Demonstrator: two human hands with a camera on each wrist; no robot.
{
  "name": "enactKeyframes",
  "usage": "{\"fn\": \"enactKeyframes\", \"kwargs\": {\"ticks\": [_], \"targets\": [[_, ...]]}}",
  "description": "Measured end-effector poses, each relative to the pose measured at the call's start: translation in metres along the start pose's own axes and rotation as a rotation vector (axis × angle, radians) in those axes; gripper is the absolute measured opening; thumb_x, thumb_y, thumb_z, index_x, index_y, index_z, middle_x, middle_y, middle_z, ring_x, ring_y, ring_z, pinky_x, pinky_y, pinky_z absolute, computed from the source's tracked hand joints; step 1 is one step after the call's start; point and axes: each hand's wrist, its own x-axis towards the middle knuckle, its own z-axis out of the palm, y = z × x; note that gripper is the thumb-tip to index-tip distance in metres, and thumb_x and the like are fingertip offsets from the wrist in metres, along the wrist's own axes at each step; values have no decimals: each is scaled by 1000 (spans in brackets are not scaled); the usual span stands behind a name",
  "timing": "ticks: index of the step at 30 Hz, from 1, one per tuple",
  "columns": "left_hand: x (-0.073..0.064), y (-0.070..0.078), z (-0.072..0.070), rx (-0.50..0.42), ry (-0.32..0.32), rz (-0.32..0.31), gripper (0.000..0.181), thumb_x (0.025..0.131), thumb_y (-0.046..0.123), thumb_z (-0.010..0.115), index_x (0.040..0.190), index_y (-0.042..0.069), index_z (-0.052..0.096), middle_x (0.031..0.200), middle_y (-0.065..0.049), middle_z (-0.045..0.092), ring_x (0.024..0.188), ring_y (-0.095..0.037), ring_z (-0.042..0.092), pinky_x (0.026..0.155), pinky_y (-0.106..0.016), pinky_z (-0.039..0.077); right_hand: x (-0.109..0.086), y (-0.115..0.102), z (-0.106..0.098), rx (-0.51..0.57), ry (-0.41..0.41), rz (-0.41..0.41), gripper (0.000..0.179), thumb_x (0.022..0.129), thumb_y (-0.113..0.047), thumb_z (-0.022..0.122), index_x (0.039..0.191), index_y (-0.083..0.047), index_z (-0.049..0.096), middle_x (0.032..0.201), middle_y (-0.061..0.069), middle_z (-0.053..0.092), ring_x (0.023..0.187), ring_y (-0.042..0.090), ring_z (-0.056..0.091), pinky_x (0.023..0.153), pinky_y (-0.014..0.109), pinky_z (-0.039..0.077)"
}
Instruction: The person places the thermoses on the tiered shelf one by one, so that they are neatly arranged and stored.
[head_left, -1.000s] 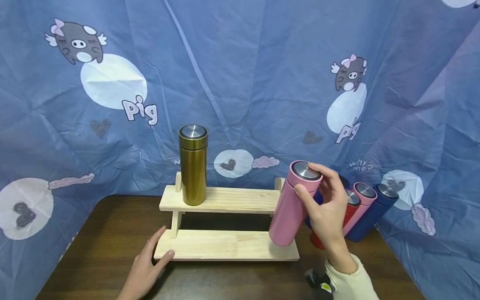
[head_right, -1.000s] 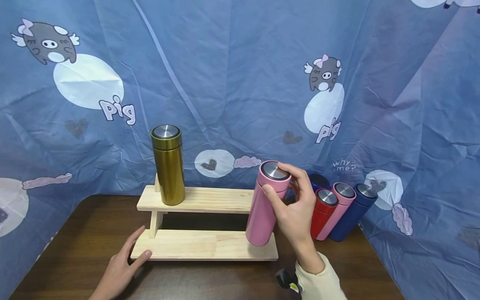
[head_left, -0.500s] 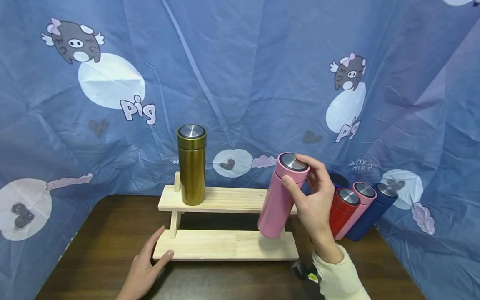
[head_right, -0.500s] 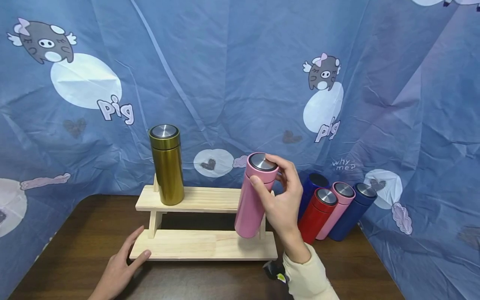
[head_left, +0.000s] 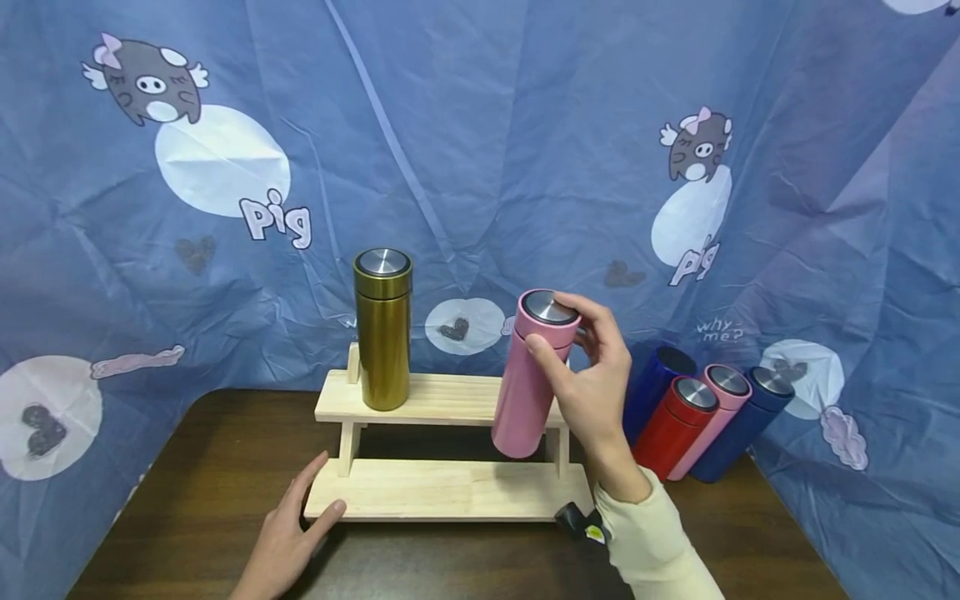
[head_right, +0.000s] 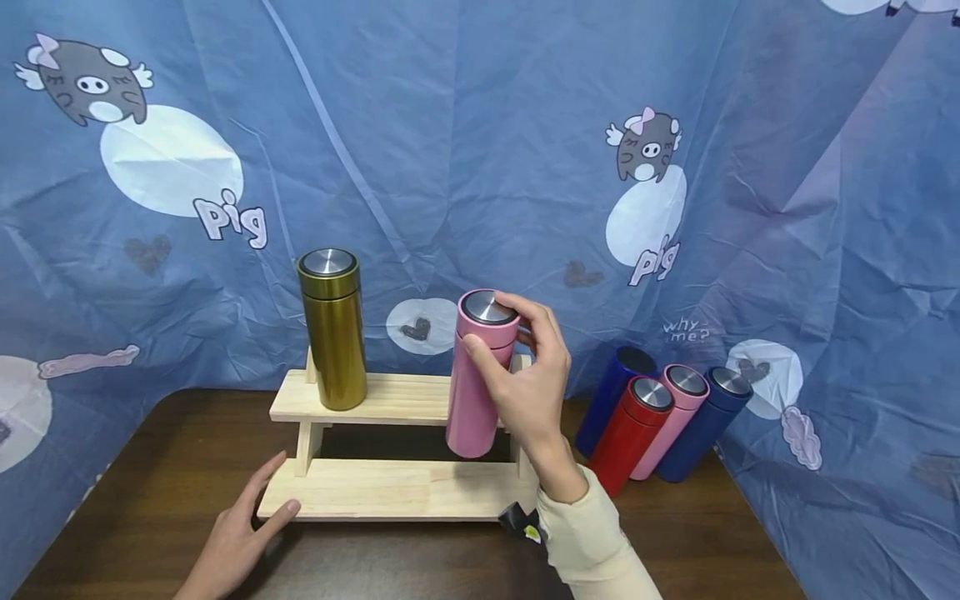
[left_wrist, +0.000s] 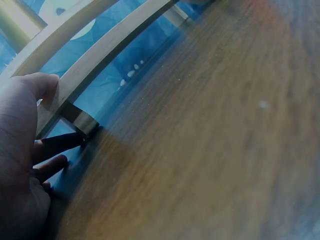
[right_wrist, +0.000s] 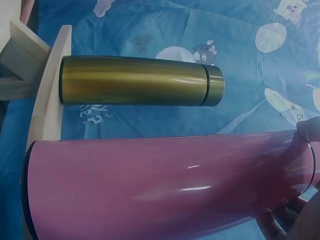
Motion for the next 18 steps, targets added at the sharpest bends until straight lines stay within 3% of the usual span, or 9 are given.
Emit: {"fn": "enactKeyframes", "kwargs": {"ticks": [7, 18], "targets": [[-1, 0, 0, 7, -1, -10, 75, 108, 36, 74, 170, 12, 39, 169, -28, 45, 146, -64, 48, 109, -85, 41, 6, -2, 19, -5, -19, -37, 55, 89, -6, 88, 140, 0, 70, 134, 17, 70, 116, 23, 71, 98, 31, 58], [0, 0, 0, 5, 8, -1, 75, 108, 35, 75, 170, 12, 40, 168, -29, 46, 146, -63, 49, 109, -83, 42, 9, 1, 48, 36, -4, -18, 52, 89, -8, 89, 138, -2, 72, 133, 17, 72, 114, 25, 72, 95, 28, 59]]}}
